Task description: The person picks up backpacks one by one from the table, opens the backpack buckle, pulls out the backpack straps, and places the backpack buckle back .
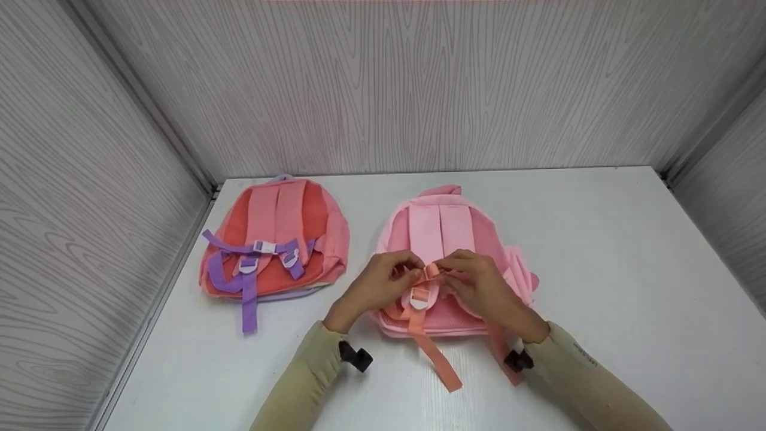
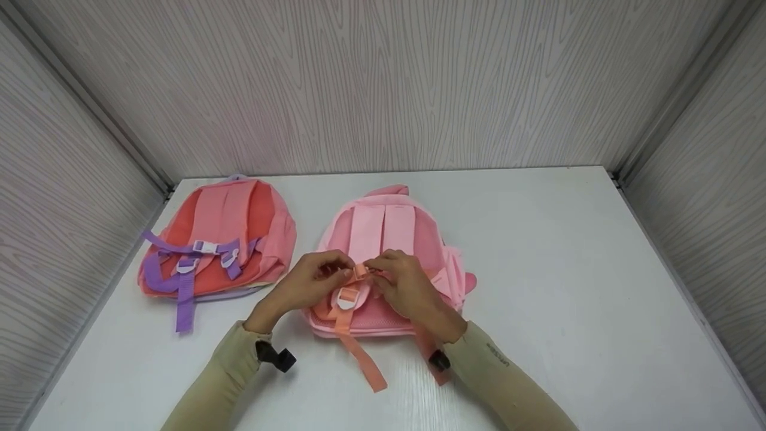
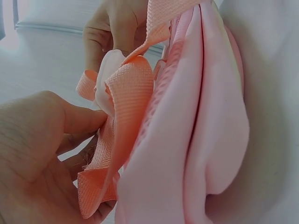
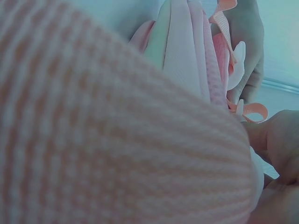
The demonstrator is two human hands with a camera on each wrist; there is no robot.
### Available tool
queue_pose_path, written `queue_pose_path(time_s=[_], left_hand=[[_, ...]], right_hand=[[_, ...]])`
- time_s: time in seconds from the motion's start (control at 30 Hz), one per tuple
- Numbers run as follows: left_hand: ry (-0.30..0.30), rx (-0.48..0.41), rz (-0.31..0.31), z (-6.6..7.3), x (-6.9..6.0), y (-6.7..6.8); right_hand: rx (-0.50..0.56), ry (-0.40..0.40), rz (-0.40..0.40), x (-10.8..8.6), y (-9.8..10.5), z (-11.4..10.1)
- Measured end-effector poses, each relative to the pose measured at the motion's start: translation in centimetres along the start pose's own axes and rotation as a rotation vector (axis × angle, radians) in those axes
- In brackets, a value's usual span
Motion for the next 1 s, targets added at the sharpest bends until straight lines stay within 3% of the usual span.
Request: queue_pose_path(time_s=[0.4, 0.77, 1.0], left_hand=[[0.054, -0.003, -0.034, 0.25, -0.30, 0.21], [0.001, -0.010, -0.023, 0.24, -0.17, 0.43], [0.006, -0.041, -0.003, 0.37, -0.11, 0.17]], right_hand=[[0.033, -0.007, -0.006, -0.03, 0.10, -0.03], [-0.040, 0.043, 0.028, 0.04, 0.20, -0.11], [0.009, -0.006, -0.005, 0.11, 0.05, -0.12]])
Point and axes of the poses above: each hand's wrist, its own x-axis towards the middle knuckle, its own y-axis out of the back of the hand, z = x × y, the point moved 5 cm from there along x, towards the middle knuckle, and after that the axes turned 11 degrees about -x, right-handed, at the moved point
